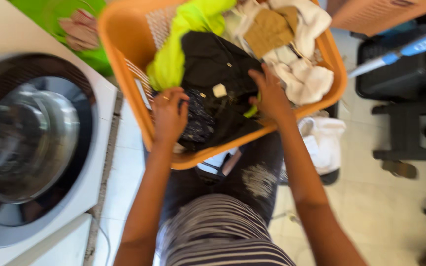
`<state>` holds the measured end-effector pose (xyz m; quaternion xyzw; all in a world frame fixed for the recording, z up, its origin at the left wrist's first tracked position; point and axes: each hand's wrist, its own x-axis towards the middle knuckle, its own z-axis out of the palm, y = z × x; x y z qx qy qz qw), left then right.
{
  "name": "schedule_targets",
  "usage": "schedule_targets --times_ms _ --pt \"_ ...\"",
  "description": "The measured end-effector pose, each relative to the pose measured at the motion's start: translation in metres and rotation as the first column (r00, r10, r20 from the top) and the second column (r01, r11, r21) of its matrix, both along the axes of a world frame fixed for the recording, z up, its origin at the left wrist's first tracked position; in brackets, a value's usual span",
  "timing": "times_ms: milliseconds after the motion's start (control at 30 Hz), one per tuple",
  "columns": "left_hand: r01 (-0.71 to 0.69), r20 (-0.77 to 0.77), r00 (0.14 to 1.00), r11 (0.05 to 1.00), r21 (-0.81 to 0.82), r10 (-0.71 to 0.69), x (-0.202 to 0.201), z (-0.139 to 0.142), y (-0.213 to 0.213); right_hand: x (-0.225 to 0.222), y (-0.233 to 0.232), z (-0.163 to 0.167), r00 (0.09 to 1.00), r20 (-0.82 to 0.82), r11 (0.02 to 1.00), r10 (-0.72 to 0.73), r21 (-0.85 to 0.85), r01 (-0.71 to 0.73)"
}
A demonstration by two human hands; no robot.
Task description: The person sorts laundry from an orange basket, handling items one at a time. They pick up a white garment, a dark pair of jeans, a neon green shirt, and a dark patterned item, inspecting each before placing them aside.
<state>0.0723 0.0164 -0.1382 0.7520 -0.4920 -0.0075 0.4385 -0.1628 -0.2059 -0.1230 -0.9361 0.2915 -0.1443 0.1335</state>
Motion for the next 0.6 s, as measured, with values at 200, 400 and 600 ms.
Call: schedule_targets --times_ms 200,400,600 --pt "-0.043 0.013 0.999 0.997 -0.063 0.044 0.001 0.000 -0.006 0.038 -0.023 -0.008 0.985 -0.046 0.984 -0.169 -0.058 0.166" --pt "0.030 -0.072 0.997 0.991 -0.132 -0.039 -0.003 0.011 -0.009 0.051 -0.055 0.080 0.867 0.489 0.978 -0.097 0.208 -0.008" --pt "-0.026 -0.057 0.998 0.976 -0.218 0.014 0.000 0.028 -0.012 0.078 -0.075 0.193 0.136 0.981 0.896 0.135 -0.062 -0.440"
